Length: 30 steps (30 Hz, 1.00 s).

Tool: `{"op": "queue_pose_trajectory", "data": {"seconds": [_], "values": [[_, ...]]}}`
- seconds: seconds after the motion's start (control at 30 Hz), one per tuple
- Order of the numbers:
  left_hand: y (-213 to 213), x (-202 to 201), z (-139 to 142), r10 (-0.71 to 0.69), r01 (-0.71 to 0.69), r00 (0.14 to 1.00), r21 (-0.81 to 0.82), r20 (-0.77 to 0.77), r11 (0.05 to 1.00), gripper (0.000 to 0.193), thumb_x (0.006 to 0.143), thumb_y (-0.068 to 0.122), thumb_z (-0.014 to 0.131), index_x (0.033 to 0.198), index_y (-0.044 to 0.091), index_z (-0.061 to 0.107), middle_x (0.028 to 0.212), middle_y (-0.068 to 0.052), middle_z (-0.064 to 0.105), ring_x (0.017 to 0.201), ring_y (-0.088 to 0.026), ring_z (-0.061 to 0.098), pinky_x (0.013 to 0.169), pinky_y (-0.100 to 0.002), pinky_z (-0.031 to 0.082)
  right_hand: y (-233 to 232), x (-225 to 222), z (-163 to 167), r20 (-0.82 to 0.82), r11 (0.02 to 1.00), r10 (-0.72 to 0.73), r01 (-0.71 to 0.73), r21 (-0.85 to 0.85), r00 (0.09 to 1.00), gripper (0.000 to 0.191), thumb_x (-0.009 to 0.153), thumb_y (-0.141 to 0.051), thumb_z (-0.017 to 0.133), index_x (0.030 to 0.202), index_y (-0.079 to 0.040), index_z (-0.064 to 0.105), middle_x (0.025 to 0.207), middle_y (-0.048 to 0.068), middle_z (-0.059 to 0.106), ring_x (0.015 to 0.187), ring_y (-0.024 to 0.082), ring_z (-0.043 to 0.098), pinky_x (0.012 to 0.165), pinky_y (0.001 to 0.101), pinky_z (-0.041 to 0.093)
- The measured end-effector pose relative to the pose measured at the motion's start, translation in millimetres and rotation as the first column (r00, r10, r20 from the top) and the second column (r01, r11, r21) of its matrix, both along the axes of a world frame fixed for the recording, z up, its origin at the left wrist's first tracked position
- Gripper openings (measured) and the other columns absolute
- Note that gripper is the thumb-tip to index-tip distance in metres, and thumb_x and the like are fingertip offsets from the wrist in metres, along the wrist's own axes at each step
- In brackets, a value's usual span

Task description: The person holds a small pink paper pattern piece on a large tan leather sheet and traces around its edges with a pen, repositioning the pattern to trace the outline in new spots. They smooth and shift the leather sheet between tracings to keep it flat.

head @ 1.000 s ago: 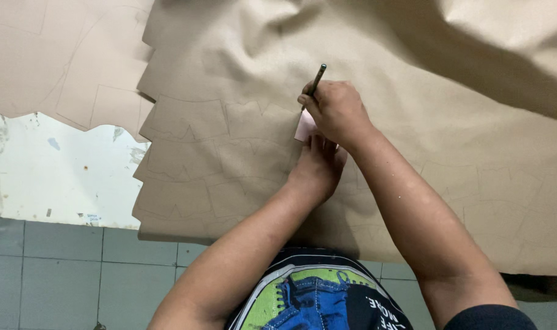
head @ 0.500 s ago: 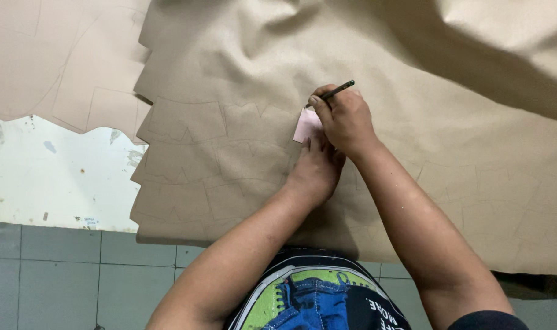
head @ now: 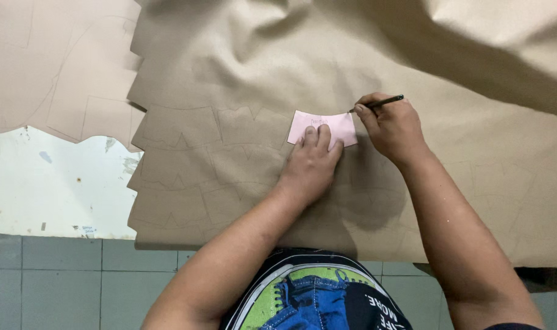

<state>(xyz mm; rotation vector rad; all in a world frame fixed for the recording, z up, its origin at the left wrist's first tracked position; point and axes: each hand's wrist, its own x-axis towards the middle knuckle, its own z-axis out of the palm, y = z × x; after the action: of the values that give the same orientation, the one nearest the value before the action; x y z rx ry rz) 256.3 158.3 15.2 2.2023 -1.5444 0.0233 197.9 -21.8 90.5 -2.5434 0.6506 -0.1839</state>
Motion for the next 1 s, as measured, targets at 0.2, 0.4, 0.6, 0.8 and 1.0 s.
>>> {"op": "queue_pose_trajectory", "data": {"seconds": [0.2,0.4,0.6,0.8,1.0], "values": [[-8,10,13,0.004,0.027,0.977,0.145,-0.211,0.989,0.025,0.093,0.013,0.059,0.116,0.013,0.071,0.13,-0.018,0.055,0.123,-0.039,0.053,0.091,-0.042,0.055,-2,-13,-15,0.071,1.0,-0.026,0.027,-0.014,0.997,0.013,0.103,-0.017,0.071,0.105,-0.004,0.074,0.088,0.013,0.074,0.078,0.025,0.071,0.069,0.0359,0.054],[-27,34,37,0.022,0.102,0.946,0.36,-0.324,0.927,0.03,0.086,0.032,0.061,0.11,0.021,0.076,0.125,-0.014,0.055,0.116,-0.044,0.052,0.092,-0.046,0.052,17,-57,-16,0.151,0.983,-0.119,0.095,0.155,0.981,0.014,0.102,-0.015,0.07,0.108,-0.002,0.073,0.091,0.011,0.074,0.078,0.019,0.07,0.07,0.0317,0.054],[-44,54,37,0.131,0.118,0.842,0.416,-0.523,0.901,0.051,0.096,0.047,0.04,0.108,0.017,0.079,0.137,-0.012,0.059,0.123,-0.037,0.057,0.105,-0.047,0.046,30,-77,-17,0.076,0.979,-0.168,0.157,0.133,0.983,0.013,0.1,-0.014,0.071,0.106,-0.004,0.073,0.09,0.011,0.074,0.076,0.021,0.07,0.068,0.0329,0.054],[-63,72,18,0.206,0.128,0.781,0.474,-0.589,0.871,0.063,0.099,0.052,0.032,0.117,0.006,0.07,0.133,-0.019,0.063,0.121,-0.04,0.06,0.106,-0.048,0.045,50,-67,-25,0.184,1.0,0.003,-0.005,0.014,0.983,0.01,0.099,-0.014,0.072,0.104,-0.006,0.071,0.09,0.012,0.07,0.087,0.031,0.066,0.078,0.0402,0.053],[-63,77,20,0.243,0.142,0.731,0.49,-0.638,0.86,0.063,0.099,0.05,0.033,0.108,0.004,0.075,0.117,-0.023,0.07,0.11,-0.04,0.067,0.101,-0.047,0.05,66,-55,-28,0.136,0.993,0.051,-0.065,0.101,0.989,0.008,0.098,-0.014,0.07,0.103,-0.009,0.07,0.093,0.009,0.071,0.092,0.031,0.066,0.084,0.0406,0.052]]}}
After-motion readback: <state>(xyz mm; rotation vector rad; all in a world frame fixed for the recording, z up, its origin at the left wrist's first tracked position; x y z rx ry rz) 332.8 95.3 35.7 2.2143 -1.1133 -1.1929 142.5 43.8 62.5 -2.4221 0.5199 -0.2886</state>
